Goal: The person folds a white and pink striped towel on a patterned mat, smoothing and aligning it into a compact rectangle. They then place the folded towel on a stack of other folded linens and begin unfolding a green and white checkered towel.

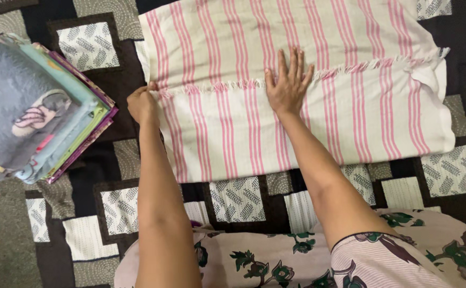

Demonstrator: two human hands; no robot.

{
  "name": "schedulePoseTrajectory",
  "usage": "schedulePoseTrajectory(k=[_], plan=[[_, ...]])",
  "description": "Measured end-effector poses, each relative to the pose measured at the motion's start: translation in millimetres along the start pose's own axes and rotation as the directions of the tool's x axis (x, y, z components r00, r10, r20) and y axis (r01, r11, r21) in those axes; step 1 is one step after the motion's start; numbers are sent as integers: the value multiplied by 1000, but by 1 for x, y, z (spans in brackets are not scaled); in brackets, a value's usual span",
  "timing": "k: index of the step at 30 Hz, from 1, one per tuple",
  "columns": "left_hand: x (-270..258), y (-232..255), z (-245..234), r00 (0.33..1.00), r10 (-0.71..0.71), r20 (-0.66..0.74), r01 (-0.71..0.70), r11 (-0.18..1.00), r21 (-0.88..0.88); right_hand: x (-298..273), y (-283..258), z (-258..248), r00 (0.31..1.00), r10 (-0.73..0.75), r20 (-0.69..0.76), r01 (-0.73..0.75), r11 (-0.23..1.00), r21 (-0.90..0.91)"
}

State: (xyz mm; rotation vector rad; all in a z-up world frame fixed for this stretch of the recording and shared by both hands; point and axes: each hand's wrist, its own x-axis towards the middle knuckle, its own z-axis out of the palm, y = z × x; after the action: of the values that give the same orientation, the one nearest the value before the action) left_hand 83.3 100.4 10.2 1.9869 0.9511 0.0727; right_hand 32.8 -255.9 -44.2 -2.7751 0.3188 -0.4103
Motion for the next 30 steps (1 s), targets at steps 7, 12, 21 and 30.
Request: schedulePoseTrajectory(k=[7, 12, 21, 30], plan=[[19, -10, -6, 952, 10, 305, 23, 994, -104, 0, 0, -3, 998, -21, -57, 20, 1000, -15], [26, -26, 11, 979, 72, 191, -94, 990, 109, 0, -3, -6, 999, -13, -43, 14, 1000, 2], [31, -19, 0, 956, -7, 294, -3, 999, 35, 1, 0, 0, 1000, -2, -21, 1, 999, -34], [30, -21, -3, 964, 50, 260, -59, 998, 27, 1, 0, -1, 1000, 2, -3, -2, 1000, -30]])
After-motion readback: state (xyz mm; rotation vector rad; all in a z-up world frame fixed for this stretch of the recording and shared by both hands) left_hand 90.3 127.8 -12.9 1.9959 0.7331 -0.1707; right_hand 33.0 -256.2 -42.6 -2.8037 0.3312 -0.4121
